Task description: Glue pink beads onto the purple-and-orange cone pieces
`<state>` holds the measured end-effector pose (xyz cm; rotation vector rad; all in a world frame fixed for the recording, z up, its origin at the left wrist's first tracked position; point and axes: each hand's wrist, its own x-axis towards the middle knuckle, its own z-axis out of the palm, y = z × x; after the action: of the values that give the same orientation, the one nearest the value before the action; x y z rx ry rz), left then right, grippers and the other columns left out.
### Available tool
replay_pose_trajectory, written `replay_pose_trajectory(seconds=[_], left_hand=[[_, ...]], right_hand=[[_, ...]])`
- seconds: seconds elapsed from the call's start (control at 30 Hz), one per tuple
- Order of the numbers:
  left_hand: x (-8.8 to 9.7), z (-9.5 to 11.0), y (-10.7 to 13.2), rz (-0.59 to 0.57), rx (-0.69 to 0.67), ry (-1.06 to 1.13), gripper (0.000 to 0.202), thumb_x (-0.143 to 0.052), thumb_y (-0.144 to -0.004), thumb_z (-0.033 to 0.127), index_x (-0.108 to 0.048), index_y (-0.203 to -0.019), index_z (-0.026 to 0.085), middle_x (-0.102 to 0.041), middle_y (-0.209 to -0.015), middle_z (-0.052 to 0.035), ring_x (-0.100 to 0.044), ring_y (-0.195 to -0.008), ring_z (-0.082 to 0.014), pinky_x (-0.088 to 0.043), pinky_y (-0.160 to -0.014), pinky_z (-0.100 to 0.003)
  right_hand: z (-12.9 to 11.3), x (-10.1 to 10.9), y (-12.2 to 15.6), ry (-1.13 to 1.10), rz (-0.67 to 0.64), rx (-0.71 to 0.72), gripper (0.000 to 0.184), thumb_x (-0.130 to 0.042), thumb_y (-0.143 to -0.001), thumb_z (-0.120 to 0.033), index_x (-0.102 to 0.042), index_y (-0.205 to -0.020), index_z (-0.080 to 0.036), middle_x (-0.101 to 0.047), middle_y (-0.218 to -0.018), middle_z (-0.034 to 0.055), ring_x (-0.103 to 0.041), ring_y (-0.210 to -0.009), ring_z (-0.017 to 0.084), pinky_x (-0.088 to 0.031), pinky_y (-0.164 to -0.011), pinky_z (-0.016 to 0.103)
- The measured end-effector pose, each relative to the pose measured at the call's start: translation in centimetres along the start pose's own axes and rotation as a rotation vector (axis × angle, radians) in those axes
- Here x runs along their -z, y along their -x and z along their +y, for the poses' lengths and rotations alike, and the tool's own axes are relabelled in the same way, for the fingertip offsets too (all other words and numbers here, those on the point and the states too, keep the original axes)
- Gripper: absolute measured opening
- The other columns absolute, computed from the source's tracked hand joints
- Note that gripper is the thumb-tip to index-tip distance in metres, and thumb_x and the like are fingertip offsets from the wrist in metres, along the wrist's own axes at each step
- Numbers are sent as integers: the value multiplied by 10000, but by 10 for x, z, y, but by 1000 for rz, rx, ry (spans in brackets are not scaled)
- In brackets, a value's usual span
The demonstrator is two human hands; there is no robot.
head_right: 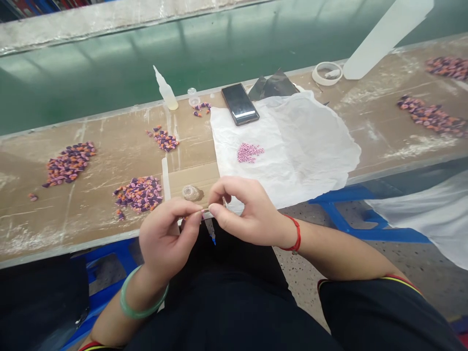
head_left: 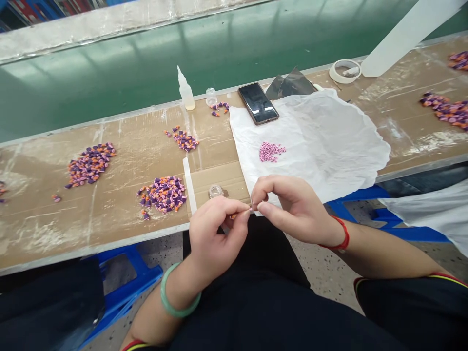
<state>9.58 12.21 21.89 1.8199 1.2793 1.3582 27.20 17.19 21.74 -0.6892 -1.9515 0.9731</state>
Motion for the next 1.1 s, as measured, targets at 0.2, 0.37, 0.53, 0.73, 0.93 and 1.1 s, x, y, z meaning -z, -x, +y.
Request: replay_pose_trajectory(seconds=[0.2, 0.37, 0.53, 0.73, 0.93, 1.1], left_hand=[[3, 1, -2, -21, -124, -183, 155, -604, -891, 112, -669, -789, 209, -691, -646, 5, -552, -531, -109, -436, -552, -245], [3, 0, 0, 4, -96, -193, 172, -614, -886, 120, -678, -751, 205, -679, -626, -1, -553, -531, -114, -456, -562, -238], [10, -11, 7, 78, 204, 122, 61, -682, -890, 243, -728, -890, 203, -740, -768, -27, -652, -646, -139, -508, -589, -230], [25, -31, 15, 64, 375, 371, 139, -764, -842, 324, -751, -807, 191, -740, -760, -35, -574, -523, -96, -477, -483, -202], [30, -45, 20, 40, 563, 423, 189, -843, -733, 314, -737, -773, 164, -688, -613, -12, -578, -477, -94, -491, -451, -183], [30, -56, 24, 21, 671, 466, 183, -845, -704, 294, -745, -770, 155, -689, -592, -12, -631, -502, -120, -534, -484, -203]], right_hand=[[-8, -3, -3, 58, -4, -21, 118, -573, -814, -80, -606, -749, -173, -633, -666, -20, -552, -590, 90, -462, -557, 204], [-6, -10, -3, 76, 20, -16, 122, -556, -798, -70, -592, -736, -169, -633, -655, -20, -548, -572, 87, -450, -536, 198], [-3, -11, -9, 22, -18, -27, 124, -527, -846, -80, -550, -768, -174, -613, -681, -14, -553, -597, 92, -467, -565, 206], [4, -7, -24, 117, -147, 32, 133, -506, -867, -82, -508, -785, -188, -572, -703, -25, -508, -604, 83, -417, -560, 195], [29, -8, -52, 328, -435, 28, 154, -486, -847, -131, -437, -718, -201, -488, -624, -34, -418, -560, 99, -320, -546, 222], [41, -16, -74, 626, -649, 82, 180, -477, -824, -138, -399, -678, -207, -445, -606, -11, -360, -580, 133, -256, -578, 265]])
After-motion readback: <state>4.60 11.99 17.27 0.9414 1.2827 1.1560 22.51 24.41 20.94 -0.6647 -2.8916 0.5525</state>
